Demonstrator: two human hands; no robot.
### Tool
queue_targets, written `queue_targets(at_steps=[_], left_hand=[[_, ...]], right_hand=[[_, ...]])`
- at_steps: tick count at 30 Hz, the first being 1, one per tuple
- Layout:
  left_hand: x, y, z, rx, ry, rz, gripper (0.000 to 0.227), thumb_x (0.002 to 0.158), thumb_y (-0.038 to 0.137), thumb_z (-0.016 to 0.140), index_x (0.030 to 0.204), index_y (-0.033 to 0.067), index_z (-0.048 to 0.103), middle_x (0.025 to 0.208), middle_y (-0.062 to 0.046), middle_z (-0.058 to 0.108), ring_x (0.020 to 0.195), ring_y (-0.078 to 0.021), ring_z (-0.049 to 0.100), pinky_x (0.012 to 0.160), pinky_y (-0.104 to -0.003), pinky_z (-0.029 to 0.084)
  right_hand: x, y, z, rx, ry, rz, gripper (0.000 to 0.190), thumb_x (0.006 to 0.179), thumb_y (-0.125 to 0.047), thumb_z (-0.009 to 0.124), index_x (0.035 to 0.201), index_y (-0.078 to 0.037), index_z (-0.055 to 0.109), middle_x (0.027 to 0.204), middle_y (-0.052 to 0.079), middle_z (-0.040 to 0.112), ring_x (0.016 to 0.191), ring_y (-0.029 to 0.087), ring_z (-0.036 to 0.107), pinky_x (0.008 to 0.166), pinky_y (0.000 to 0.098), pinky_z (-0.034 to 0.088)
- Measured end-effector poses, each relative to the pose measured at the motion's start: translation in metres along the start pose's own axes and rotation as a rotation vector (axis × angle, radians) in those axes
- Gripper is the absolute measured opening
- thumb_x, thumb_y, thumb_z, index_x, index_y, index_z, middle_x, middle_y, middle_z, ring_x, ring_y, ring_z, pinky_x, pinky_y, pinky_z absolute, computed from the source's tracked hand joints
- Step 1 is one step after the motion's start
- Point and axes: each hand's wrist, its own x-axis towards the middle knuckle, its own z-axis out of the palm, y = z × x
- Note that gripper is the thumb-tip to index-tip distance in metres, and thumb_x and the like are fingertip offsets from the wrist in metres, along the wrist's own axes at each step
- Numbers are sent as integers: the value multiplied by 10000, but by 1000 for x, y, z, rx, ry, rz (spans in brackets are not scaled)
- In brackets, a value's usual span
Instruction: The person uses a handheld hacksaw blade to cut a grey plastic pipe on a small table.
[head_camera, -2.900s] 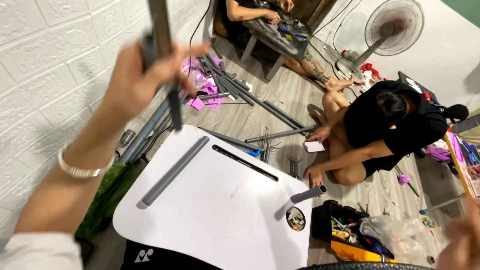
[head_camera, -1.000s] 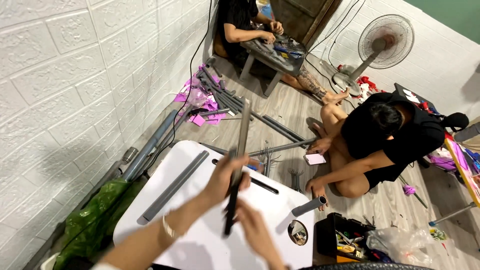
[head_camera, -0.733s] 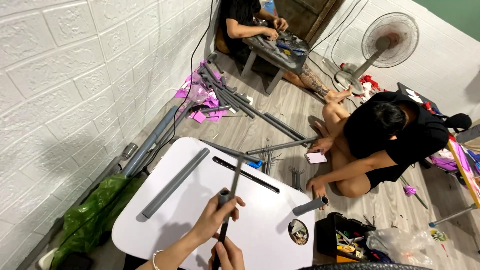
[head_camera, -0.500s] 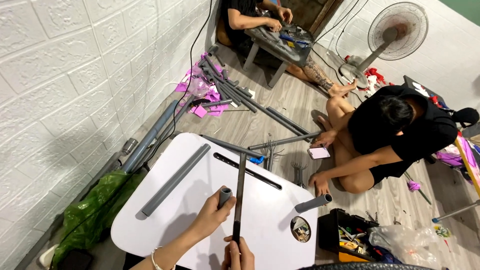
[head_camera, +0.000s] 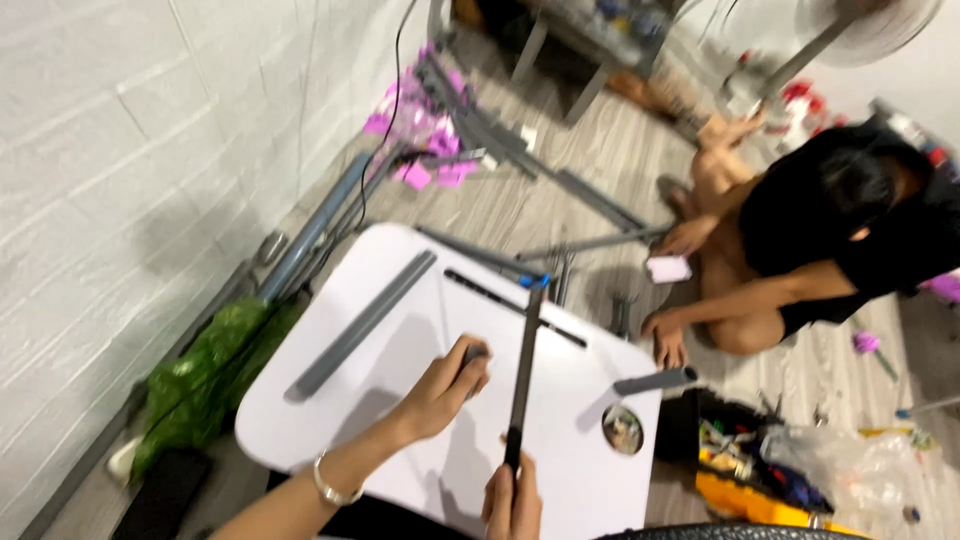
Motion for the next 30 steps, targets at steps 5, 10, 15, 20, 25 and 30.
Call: queue_targets(at_steps=[5, 10, 15, 20, 25, 30], left_hand=[[-3, 15, 2, 8, -134, 127, 253, 1086, 264, 398, 1234, 63, 443, 761, 3, 521, 688, -107, 473, 673, -292, 453], [-5, 23, 3, 16, -172, 104, 275, 1060, 256, 437, 1249, 57, 431, 749, 8, 515, 653, -102, 456, 627, -284, 421], [-4, 28, 4, 73, -177, 92, 342, 1049, 339, 499, 1208, 41, 440, 670, 13, 480, 593, -101, 435, 571, -279, 395], [-4, 26, 6, 134, -160, 84, 445, 1022, 456, 521, 1180, 47, 439, 635, 18, 507, 570, -98, 453, 556, -275, 401], [-4, 12, 8, 133, -127, 104, 393, 1043, 428, 498, 1161, 59, 433, 659, 8, 534, 590, -107, 492, 584, -285, 432], [1, 14, 6, 157, -104, 149, 345, 1069, 404, 472, 1136, 68, 431, 688, 9, 556, 622, -115, 527, 617, -304, 445]], right_hand=[[-20, -27, 3, -13, 51, -141, 383, 1004, -61, 423, 1379, 4, 467, 591, 1, 512, 440, 57, 418, 410, 248, 322], [-21, -31, 5, -129, 23, -202, 387, 1012, -73, 438, 1392, -5, 452, 582, 8, 541, 441, 57, 464, 413, 251, 350], [-17, -34, 12, -124, 21, -229, 387, 1012, -73, 453, 1392, 2, 457, 590, 10, 545, 454, 61, 472, 415, 256, 364], [-16, -38, 16, -155, 0, -217, 398, 1001, -62, 443, 1395, -6, 454, 583, -2, 558, 442, 49, 494, 409, 246, 374], [-19, -41, 24, -150, 9, -169, 427, 1006, -76, 434, 1428, -32, 481, 532, -3, 501, 421, 51, 432, 408, 247, 315], [7, -6, 24, -119, 40, -251, 419, 987, -92, 461, 1399, -35, 513, 464, -5, 502, 370, 64, 456, 385, 258, 333]])
